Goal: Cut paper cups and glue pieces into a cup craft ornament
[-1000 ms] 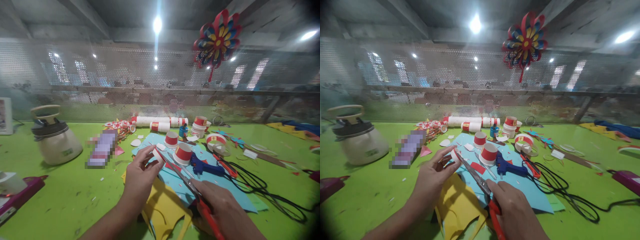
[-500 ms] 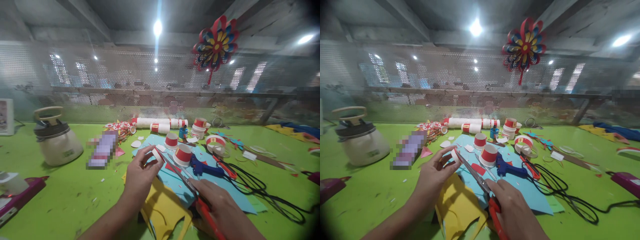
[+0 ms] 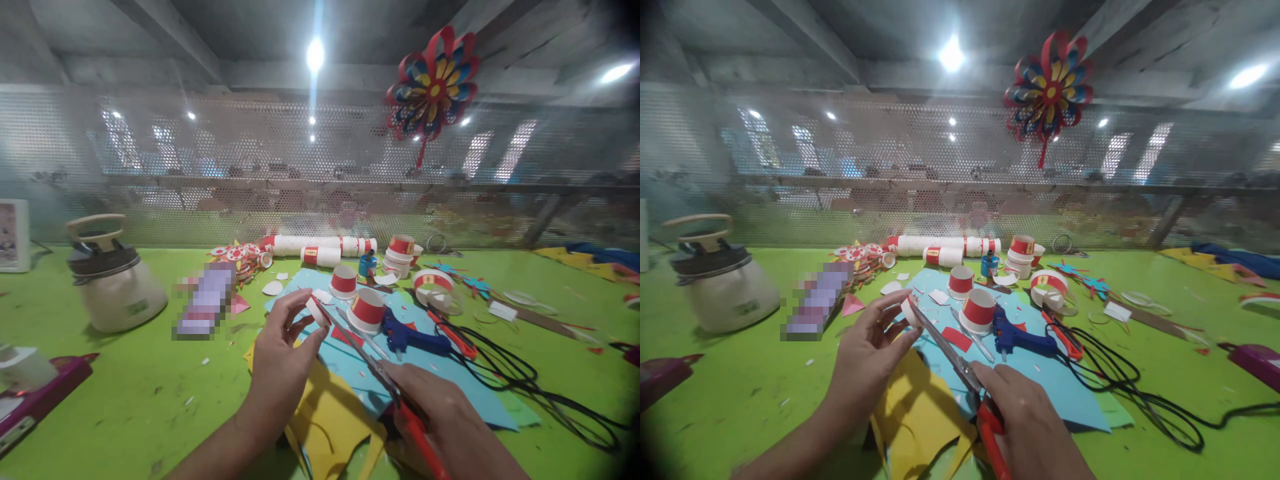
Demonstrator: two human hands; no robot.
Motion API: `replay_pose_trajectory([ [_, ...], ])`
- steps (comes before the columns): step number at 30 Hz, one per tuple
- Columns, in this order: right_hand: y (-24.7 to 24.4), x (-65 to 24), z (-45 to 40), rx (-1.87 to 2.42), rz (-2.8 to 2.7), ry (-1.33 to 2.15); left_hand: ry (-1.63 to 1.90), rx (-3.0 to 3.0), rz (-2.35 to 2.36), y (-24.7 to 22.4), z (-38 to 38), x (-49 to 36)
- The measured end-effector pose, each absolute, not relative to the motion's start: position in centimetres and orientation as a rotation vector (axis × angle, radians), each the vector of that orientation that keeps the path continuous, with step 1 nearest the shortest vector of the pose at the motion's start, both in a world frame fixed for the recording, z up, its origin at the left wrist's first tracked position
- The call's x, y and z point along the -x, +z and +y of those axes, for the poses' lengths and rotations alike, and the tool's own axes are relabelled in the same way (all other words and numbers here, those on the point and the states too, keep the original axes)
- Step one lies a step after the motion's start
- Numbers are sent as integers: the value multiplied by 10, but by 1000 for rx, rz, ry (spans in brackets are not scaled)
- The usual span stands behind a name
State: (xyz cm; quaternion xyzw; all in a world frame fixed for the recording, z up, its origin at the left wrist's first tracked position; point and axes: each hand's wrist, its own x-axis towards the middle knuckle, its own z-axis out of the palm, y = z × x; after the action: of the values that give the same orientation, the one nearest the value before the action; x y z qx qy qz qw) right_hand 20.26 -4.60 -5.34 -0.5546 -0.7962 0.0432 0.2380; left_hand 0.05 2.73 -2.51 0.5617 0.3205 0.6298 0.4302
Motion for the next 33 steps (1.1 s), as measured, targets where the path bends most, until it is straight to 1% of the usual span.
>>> replay_pose_trajectory([
  [6,-49,-200,-46,1505,-2185,169,1593,-1437,820,-25,27,0],
  [14,-39,-193,-50,1505,-2116,96,1593,-1499,877,-26,28,1],
  [23,-55,-204,-44,1556,-2195,43,1482,-1288,814,-19,25,-1],
  [33,-51,-202,-47,1556,-2222,50,1468,-1123,808,-7,20,0],
])
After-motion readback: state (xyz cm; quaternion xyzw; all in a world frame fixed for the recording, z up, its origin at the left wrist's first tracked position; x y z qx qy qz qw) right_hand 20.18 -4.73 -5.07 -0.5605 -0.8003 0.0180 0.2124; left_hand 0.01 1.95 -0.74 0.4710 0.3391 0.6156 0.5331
